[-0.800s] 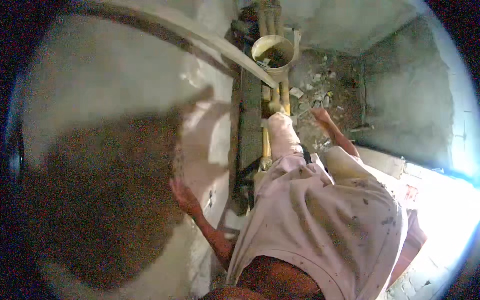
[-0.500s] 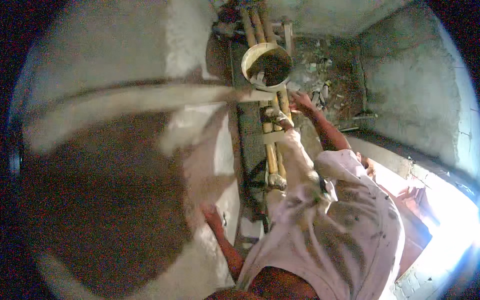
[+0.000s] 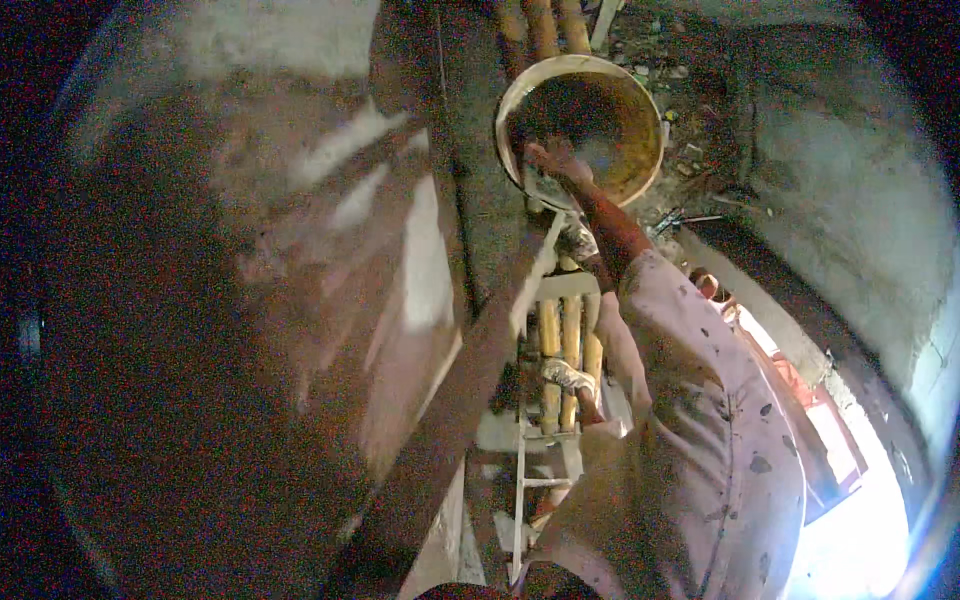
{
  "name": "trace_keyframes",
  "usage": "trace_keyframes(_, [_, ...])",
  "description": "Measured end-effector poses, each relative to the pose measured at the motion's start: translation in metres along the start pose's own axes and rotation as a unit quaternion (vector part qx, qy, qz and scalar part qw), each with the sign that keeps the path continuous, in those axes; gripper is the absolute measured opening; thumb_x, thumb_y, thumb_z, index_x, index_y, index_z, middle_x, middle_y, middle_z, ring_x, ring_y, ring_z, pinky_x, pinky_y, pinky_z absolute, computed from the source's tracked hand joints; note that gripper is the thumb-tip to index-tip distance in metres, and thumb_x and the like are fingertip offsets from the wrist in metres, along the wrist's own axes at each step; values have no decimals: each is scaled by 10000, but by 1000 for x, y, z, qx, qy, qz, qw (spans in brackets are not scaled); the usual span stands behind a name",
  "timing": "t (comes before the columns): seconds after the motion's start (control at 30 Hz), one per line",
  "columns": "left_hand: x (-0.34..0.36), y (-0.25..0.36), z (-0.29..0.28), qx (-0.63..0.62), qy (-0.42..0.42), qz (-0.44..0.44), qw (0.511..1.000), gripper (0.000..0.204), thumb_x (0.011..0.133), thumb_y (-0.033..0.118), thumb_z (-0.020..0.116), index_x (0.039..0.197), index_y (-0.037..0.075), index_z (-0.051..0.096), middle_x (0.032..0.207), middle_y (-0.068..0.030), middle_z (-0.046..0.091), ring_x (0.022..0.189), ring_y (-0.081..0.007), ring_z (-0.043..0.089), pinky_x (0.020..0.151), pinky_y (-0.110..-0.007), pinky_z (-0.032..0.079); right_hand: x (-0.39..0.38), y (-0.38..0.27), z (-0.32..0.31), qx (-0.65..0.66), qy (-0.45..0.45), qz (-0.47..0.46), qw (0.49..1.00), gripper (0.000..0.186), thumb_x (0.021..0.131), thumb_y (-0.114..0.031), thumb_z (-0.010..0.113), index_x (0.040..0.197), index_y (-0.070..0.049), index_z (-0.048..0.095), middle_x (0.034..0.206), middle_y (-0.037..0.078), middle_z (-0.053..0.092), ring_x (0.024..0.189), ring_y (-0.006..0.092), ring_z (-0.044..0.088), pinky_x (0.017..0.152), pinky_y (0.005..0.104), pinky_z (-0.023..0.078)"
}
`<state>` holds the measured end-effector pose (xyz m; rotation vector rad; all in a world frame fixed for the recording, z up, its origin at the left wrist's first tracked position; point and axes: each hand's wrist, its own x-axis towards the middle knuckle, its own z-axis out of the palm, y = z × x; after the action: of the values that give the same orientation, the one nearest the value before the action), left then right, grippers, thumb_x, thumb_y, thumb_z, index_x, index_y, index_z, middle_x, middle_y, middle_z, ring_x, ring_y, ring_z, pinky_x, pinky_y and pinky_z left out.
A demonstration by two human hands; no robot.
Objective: The person smooths plaster onto a wall using a trowel, rinses hands and tools in a bucket of water, and applies mortar from a bucket onto the wall.
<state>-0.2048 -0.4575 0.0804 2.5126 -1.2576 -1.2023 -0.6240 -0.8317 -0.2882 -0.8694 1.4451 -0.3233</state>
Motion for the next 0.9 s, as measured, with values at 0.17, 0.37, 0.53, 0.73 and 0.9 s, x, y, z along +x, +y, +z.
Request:
trace_keyframes(0.17, [17, 11, 24, -47, -83, 26, 995, 575, 951, 187, 538, 1449, 20, 305, 1068, -157, 632, 841, -220, 618, 749, -351, 524, -33, 105, -77, -256, 275, 58, 925, 615, 818, -474, 662, 1234, -33, 561, 1090, 181, 640, 954, 316, 633, 809, 429, 488])
trace_keyframes(0.37, [-1, 9, -2, -76, -36, 30, 996, 555, 958, 198, 528, 1440, 19, 319, 1049, -148, 642, 805, -216, 627, 717, -358, 533, -131, 51, -130, 232, 73, -9, 970, 484, 876, -343, 644, 1246, -36, 590, 1054, 74, 679, 830, 175, 654, 759, 294, 521])
trace_keyframes(0.53, [-52, -13, -1, -140, -26, 30, 989, 540, 964, 207, 520, 1433, 19, 331, 1033, -140, 649, 776, -213, 635, 691, -364, 540, -318, 26, -146, 311, 39, 57, 948, 508, 895, -399, 596, 1250, -36, 583, 1082, 88, 662, 872, 192, 636, 777, 316, 520])
trace_keyframes(0.73, [-174, -149, 34, -335, -49, -85, 937, 522, 971, 218, 510, 1425, 19, 345, 1014, -131, 658, 740, -209, 644, 659, -371, 549, -486, 44, -146, 282, 116, 69, 950, 603, 894, -509, 547, 1252, -25, 570, 1123, 118, 636, 945, 225, 609, 809, 360, 520])
trace_keyframes(0.9, [-270, -350, 94, -288, 187, -31, 939, 666, 924, 100, 581, 1491, 136, 233, 969, -142, 672, 717, -204, 653, 544, -351, 539, -503, 12, -51, 0, 16, -180, 983, 722, 865, -614, 538, 1296, -35, 520, 1192, 162, 587, 972, 269, 600, 792, 389, 521])
